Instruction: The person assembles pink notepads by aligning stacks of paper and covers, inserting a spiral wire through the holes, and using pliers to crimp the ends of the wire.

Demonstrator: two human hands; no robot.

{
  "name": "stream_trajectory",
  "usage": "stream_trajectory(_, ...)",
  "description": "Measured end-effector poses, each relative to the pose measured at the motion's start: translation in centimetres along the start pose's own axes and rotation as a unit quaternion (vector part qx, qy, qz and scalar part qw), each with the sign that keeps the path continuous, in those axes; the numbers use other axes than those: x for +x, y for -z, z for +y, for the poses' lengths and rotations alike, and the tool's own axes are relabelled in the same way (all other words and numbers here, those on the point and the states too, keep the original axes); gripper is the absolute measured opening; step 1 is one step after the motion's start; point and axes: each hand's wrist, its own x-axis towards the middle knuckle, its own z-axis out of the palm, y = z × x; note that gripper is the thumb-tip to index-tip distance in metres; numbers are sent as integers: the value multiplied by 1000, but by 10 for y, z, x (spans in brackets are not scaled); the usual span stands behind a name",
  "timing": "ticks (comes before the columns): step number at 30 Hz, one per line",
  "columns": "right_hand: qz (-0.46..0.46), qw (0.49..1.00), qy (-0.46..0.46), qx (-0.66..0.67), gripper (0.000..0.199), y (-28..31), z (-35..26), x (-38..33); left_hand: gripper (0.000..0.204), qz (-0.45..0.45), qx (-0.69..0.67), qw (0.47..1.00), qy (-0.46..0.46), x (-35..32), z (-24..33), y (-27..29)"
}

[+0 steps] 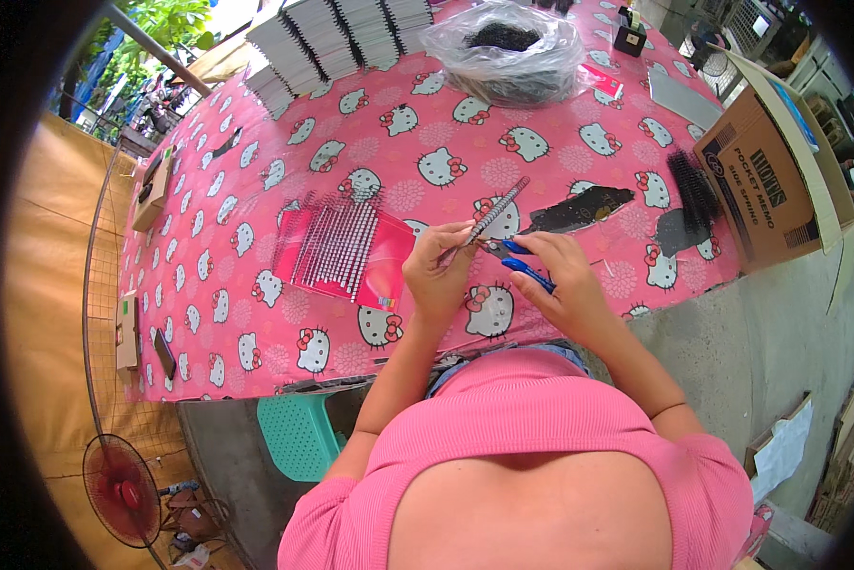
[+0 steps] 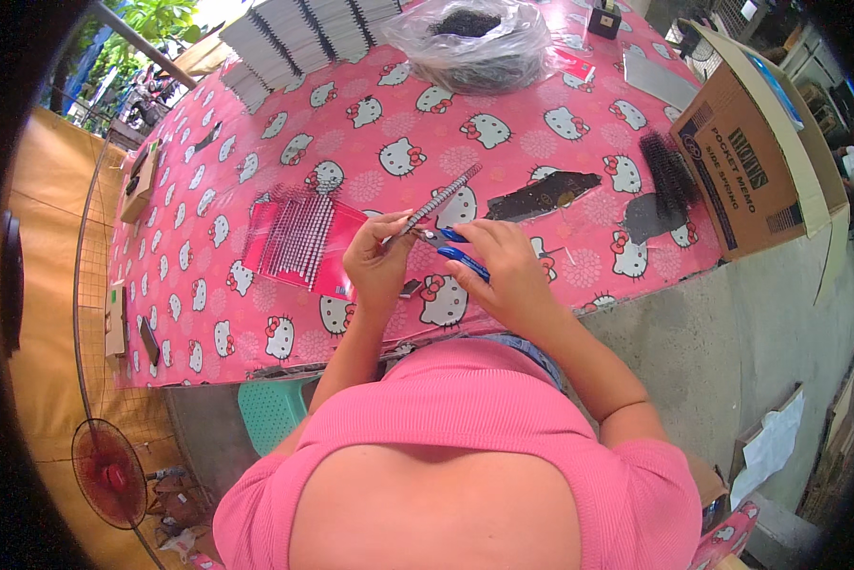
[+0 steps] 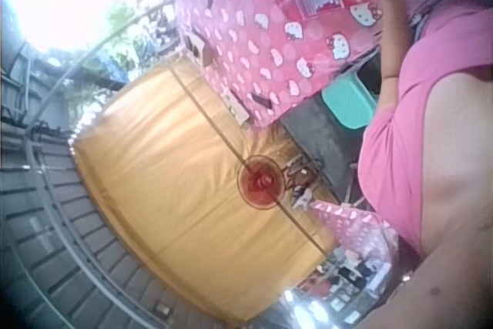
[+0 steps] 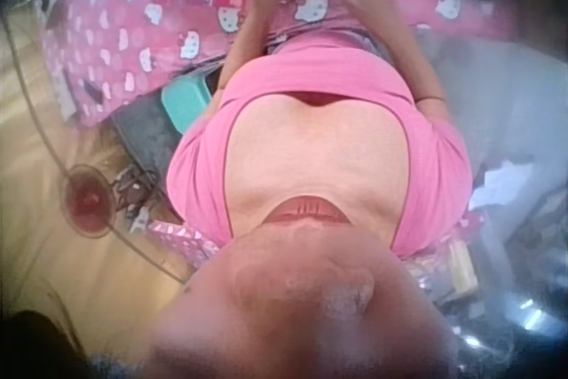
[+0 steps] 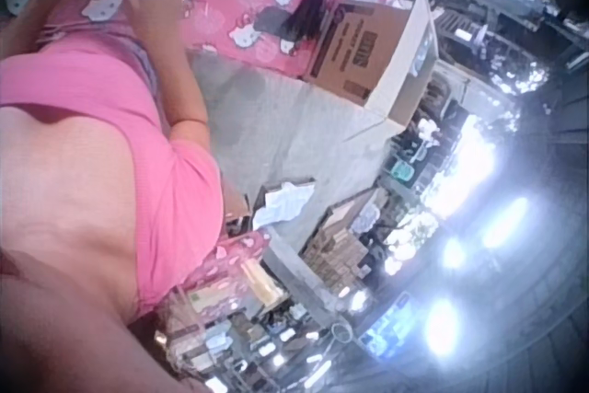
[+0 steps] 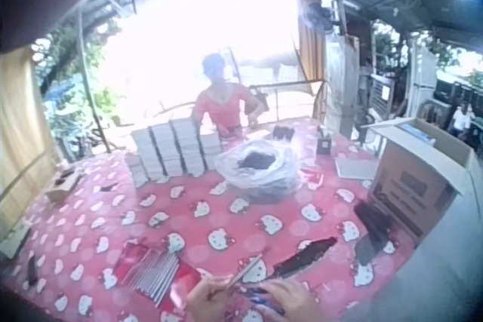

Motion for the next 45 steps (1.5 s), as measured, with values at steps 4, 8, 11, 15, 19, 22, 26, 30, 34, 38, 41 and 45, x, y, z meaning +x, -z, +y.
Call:
stream_trajectory(4, -10, 1000, 12, 22, 36, -5, 0, 6, 12, 23, -44, 998, 27, -3, 1, 0)
stream_trajectory(8, -197, 862, -283, 373, 32, -6, 13, 9, 13, 21, 16, 999, -44, -7, -10, 4)
stream_trajectory(11, -265, 700, -378, 545, 33, -7, 26, 11, 13, 30, 38, 996, -74, -9, -11, 9)
stream_trajectory(15, -216, 874, -248, 357, 35, -14, 29, -1, 20, 90, 25, 991, -100, -13, -10, 18)
stream_trajectory(19, -105, 985, -136, 6, 44, -20, 93, -48, 27, 235, 94, 965, -67, -27, -12, 64)
stream_trajectory(22, -60, 986, -53, -144, 51, -28, 101, -61, 31, 250, 300, 920, -40, -60, -30, 103)
stream_trajectory(26, -38, 981, -69, -180, 53, -32, 104, -60, 49, 244, 333, 910, 30, -68, -49, 105)
stream_trajectory(30, -35, 979, -85, -181, 51, -34, 100, -47, 62, 278, 295, 914, 4, -63, -64, 102)
stream_trajectory(34, -19, 981, -74, -180, 51, -39, 98, -42, 75, 292, 322, 899, 63, -65, -52, 104)
stream_trajectory(38, 3, 982, -68, -177, 50, -35, 99, -45, 74, 276, 326, 903, 51, -62, -55, 101)
stream_trajectory(41, 14, 982, -62, -176, 50, -34, 100, -46, 73, 268, 308, 910, 73, -60, -53, 99)
stream_trajectory(45, 17, 982, -63, -176, 50, -33, 94, -46, 71, 267, 324, 905, 69, -63, -53, 101)
